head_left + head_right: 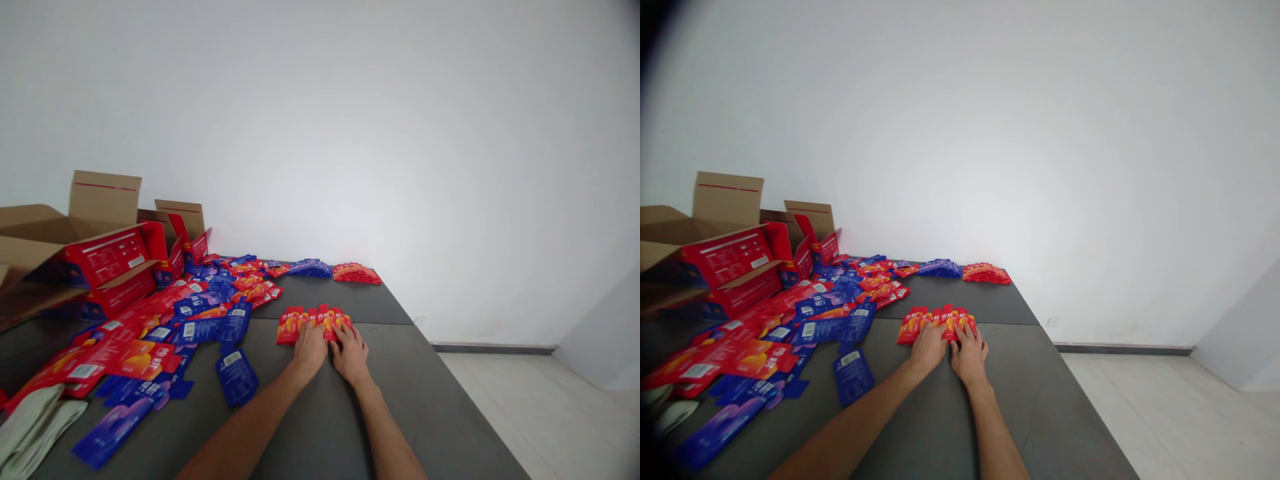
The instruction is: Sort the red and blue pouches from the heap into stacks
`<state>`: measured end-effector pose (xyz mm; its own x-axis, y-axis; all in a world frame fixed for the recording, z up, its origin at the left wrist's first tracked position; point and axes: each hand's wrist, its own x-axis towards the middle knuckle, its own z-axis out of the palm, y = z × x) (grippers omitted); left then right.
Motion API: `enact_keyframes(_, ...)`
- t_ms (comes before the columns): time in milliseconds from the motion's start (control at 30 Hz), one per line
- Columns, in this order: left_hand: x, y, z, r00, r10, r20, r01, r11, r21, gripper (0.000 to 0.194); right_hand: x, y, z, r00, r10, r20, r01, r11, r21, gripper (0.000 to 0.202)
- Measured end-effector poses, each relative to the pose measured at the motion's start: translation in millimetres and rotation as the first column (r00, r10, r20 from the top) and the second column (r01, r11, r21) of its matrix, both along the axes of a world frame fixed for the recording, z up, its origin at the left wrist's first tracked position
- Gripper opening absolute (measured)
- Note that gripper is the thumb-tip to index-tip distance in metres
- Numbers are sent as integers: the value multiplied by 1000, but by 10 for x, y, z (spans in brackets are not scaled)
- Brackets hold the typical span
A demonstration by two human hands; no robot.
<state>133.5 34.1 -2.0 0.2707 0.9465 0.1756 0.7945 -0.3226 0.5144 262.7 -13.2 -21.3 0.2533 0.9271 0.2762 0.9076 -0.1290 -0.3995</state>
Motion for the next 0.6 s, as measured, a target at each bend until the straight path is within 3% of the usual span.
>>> enact_keyframes(233, -202, -5, 38, 1000, 18, -22, -16, 995, 99, 38, -182, 0, 135, 997, -8, 79, 0, 995, 104, 43)
enact_keyframes(400, -598, 129, 109, 993, 84, -85, -65, 976, 207, 32, -531, 111, 179, 990, 71, 122, -90, 984, 157, 46)
enact_keyframes(600, -1118, 495, 161, 955, 257, -150, -212, 941, 263, 29, -994, 331, 187, 979, 187, 83, -199, 963, 179, 45)
